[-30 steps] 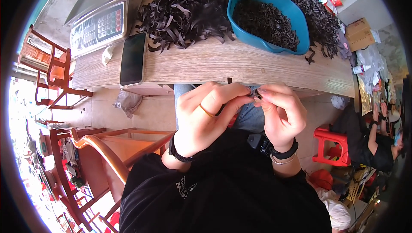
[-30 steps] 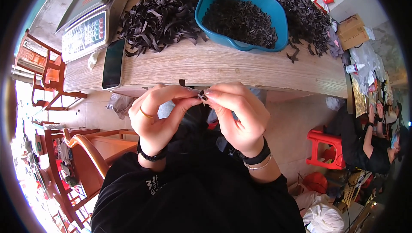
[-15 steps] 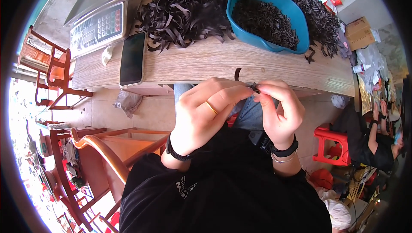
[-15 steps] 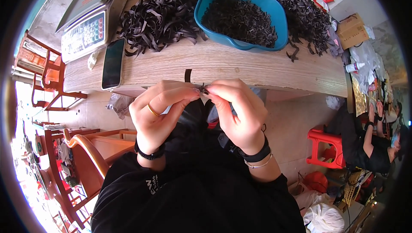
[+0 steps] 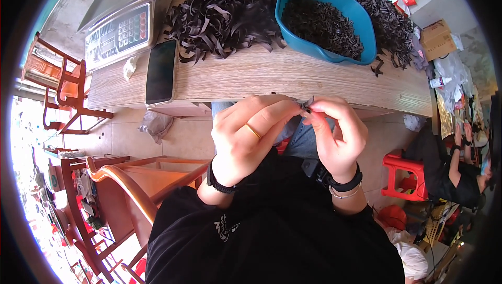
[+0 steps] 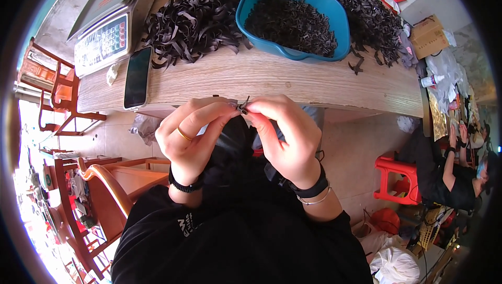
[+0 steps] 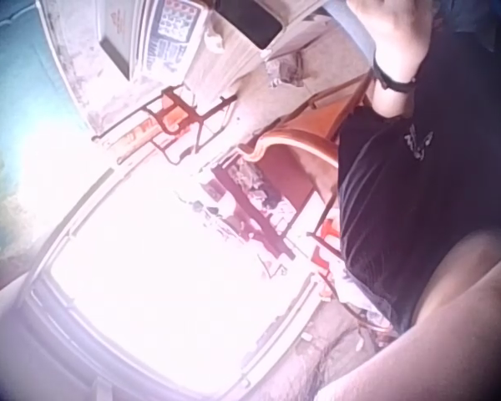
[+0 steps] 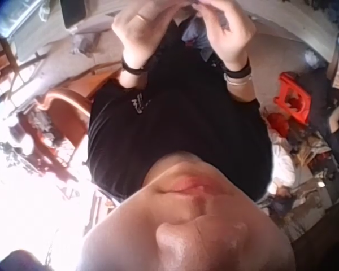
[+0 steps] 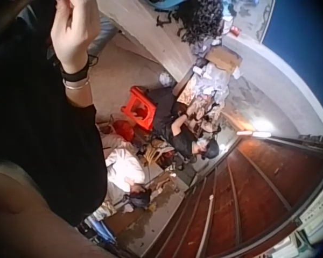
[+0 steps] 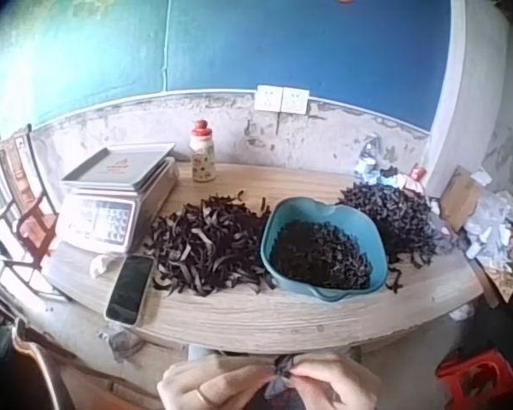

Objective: Assembling small components onto black leather strips at a workstation.

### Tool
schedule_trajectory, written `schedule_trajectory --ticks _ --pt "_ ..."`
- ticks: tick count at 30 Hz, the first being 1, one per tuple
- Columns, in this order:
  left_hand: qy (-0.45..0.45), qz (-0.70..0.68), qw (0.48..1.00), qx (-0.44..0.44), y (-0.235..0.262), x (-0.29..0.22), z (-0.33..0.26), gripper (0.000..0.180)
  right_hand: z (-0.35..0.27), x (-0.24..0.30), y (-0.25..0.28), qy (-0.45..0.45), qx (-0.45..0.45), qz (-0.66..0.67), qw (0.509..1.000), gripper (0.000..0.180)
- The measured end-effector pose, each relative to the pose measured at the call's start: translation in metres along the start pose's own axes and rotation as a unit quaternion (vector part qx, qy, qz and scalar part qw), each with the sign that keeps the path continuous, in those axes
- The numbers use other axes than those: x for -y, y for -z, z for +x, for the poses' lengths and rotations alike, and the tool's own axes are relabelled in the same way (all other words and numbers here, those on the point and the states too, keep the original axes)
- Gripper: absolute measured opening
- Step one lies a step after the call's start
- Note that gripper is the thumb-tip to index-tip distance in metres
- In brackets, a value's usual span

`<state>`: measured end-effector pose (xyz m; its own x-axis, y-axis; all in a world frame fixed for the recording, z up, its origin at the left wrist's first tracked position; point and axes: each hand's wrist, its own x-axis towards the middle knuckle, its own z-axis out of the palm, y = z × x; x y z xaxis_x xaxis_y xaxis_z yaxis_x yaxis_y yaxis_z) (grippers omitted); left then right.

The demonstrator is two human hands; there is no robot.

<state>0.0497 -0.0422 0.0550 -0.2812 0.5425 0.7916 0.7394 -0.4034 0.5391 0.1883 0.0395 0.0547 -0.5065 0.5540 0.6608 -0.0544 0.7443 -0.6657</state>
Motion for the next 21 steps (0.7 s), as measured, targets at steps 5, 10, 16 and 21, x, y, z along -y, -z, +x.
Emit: schedule_trajectory --ticks 5,10,16,21 --pt "-0.038 0.038 0.998 0.025 0.003 0.0 0.002 0.024 -0.004 0.006 -0.002 -0.151 0.001 0.223 0.963 0.019" --pt "-0.002 -0.003 0.999 0.039 0.003 -0.004 0.01 0.022 0.0 0.004 0.001 -0.127 -0.025 0.233 0.964 0.022" --pt "0.112 -0.074 0.99 0.047 0.003 -0.005 0.01 0.017 0.001 0.007 -0.002 -0.031 -0.022 0.056 0.998 0.027" --pt "0.14 -0.094 0.985 0.034 0.001 -0.001 0.006 0.014 0.002 0.006 -0.004 -0.027 -0.023 0.036 0.999 0.029"
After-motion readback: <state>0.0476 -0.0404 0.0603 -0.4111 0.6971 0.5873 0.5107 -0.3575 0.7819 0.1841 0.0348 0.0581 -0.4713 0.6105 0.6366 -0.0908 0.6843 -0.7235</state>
